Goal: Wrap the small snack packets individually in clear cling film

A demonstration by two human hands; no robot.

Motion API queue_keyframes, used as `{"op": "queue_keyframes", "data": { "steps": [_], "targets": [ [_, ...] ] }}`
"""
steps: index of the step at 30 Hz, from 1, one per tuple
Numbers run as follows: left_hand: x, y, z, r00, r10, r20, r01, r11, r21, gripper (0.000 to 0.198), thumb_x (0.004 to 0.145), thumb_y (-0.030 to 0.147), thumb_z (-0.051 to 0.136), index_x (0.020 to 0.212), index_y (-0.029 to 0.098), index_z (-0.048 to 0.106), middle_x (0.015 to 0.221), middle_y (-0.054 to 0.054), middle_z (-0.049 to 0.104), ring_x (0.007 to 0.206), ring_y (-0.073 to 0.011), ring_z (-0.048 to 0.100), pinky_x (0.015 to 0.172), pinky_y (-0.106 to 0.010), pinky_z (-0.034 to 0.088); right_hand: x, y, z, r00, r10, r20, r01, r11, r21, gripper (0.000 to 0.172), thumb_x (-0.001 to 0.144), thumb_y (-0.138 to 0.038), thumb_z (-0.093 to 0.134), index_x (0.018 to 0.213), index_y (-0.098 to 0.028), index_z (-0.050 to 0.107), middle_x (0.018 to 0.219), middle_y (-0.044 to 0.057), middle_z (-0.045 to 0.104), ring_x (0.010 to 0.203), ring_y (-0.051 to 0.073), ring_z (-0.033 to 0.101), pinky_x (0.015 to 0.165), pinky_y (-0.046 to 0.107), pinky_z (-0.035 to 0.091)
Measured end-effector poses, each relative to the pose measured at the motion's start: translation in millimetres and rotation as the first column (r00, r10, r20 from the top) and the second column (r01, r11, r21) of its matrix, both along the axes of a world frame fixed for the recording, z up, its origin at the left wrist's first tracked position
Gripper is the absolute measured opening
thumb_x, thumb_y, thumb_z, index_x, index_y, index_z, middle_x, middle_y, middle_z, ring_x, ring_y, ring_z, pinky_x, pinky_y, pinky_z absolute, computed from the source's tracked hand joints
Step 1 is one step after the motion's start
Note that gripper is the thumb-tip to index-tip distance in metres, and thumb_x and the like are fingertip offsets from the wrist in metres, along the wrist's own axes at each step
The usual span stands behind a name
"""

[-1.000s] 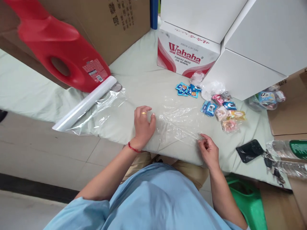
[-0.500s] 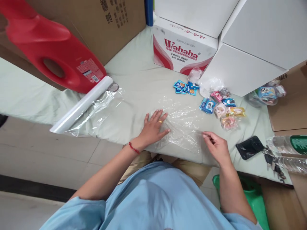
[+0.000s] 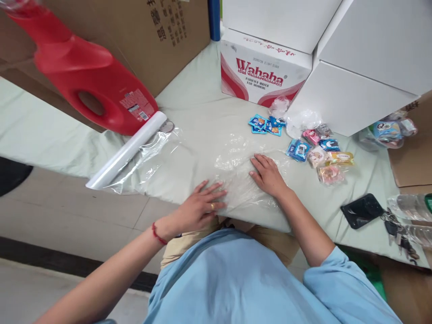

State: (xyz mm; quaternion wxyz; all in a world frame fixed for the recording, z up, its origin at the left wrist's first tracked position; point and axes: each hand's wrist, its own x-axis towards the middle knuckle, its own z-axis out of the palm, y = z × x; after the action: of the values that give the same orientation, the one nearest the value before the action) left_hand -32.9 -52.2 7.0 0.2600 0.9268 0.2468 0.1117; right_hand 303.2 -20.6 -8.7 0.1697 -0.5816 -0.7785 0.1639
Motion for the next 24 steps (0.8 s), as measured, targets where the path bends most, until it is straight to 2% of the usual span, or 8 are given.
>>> {"op": "queue_keyframes", "data": {
  "steps": [4, 6, 8, 11, 14, 18, 21, 24],
  "targets": [
    [-19, 17, 15.0, 0.949, 0.29, 0.128, -0.281, 0.956, -0.078, 0.027, 0.084, 0.022, 0.057, 0.091, 0.031, 0.081, 0.139, -0.004, 0.074, 0.153, -0.0333, 0.046, 0.129, -0.064, 0.029, 4, -4, 15.0, 0.986, -0.026, -0.162, 0.04, 0.996, 0.083, 0.049, 0.107, -0.044, 0.048, 0.15, -0.022, 0.06, 0.157, 0.016, 0.057, 0.148, 0.03, 0.049, 0.123, 0.057, 0.039],
    [-10, 16, 17.7, 0.84, 0.481, 0.25, -0.47, 0.876, -0.106, 0.024, 0.089, 0.023, 0.055, 0.084, 0.03, 0.077, 0.12, -0.006, 0.08, 0.141, -0.0323, 0.058, 0.121, -0.062, 0.042, 2, -14, 24.8, 0.975, -0.076, -0.211, 0.106, 0.985, 0.136, 0.042, 0.107, -0.043, 0.048, 0.139, -0.023, 0.067, 0.147, 0.015, 0.065, 0.139, 0.03, 0.056, 0.118, 0.056, 0.044],
    [10, 12, 16.8, 0.753, 0.566, 0.335, -0.568, 0.817, -0.103, 0.023, 0.094, 0.024, 0.054, 0.089, 0.029, 0.076, 0.113, -0.007, 0.08, 0.132, -0.031, 0.064, 0.116, -0.059, 0.047, -2, -26, 32.6, 0.968, -0.098, -0.232, 0.137, 0.979, 0.154, 0.036, 0.108, -0.04, 0.048, 0.128, -0.026, 0.073, 0.135, 0.013, 0.071, 0.129, 0.029, 0.062, 0.114, 0.055, 0.049],
    [49, 13, 12.0, 0.804, 0.502, 0.319, -0.522, 0.853, -0.026, 0.029, 0.1, 0.03, 0.053, 0.119, 0.027, 0.074, 0.14, -0.01, 0.072, 0.142, -0.0304, 0.057, 0.122, -0.057, 0.041, -9, -47, 37.6, 0.972, -0.009, -0.233, 0.036, 0.993, 0.113, 0.033, 0.108, -0.035, 0.048, 0.122, -0.026, 0.075, 0.13, 0.012, 0.073, 0.124, 0.028, 0.064, 0.11, 0.052, 0.053],
    [78, 26, 4.1, 0.864, 0.454, 0.216, -0.471, 0.881, 0.035, 0.045, 0.106, 0.035, 0.047, 0.147, 0.026, 0.06, 0.166, -0.013, 0.049, 0.157, -0.031, 0.041, 0.13, -0.059, 0.025, -9, -67, 38.5, 0.961, 0.152, -0.23, -0.157, 0.988, -0.005, 0.03, 0.107, -0.032, 0.052, 0.121, -0.025, 0.077, 0.137, 0.012, 0.071, 0.127, 0.028, 0.064, 0.11, 0.052, 0.053],
    [87, 47, -11.2, 0.894, 0.44, 0.084, -0.445, 0.894, 0.046, 0.052, 0.106, 0.038, 0.047, 0.157, 0.029, 0.052, 0.171, -0.013, 0.042, 0.159, -0.0335, 0.036, 0.131, -0.066, 0.009, 7, -83, 44.9, 0.929, 0.217, -0.299, -0.266, 0.954, -0.137, 0.029, 0.107, -0.031, 0.054, 0.123, -0.028, 0.077, 0.135, 0.01, 0.073, 0.13, 0.026, 0.064, 0.111, 0.05, 0.054],
    [81, 52, -19.6, 0.912, 0.405, 0.063, -0.408, 0.912, 0.049, 0.053, 0.105, 0.039, 0.048, 0.157, 0.031, 0.053, 0.17, -0.012, 0.043, 0.159, -0.0332, 0.038, 0.132, -0.065, 0.008, 29, -69, 51.0, 0.939, 0.123, -0.322, -0.178, 0.973, -0.147, 0.03, 0.106, -0.034, 0.054, 0.125, -0.029, 0.077, 0.129, 0.008, 0.077, 0.121, 0.024, 0.07, 0.107, 0.045, 0.055],
    [79, 50, -21.0, 0.908, 0.413, 0.067, -0.417, 0.906, 0.071, 0.052, 0.106, 0.039, 0.048, 0.157, 0.031, 0.053, 0.171, -0.011, 0.042, 0.159, -0.0328, 0.038, 0.133, -0.064, 0.008, 51, -23, 52.8, 0.984, -0.093, -0.155, 0.082, 0.994, -0.078, 0.032, 0.103, -0.03, 0.052, 0.119, -0.025, 0.079, 0.118, 0.009, 0.079, 0.109, 0.026, 0.073, 0.1, 0.043, 0.057]
  ]
}}
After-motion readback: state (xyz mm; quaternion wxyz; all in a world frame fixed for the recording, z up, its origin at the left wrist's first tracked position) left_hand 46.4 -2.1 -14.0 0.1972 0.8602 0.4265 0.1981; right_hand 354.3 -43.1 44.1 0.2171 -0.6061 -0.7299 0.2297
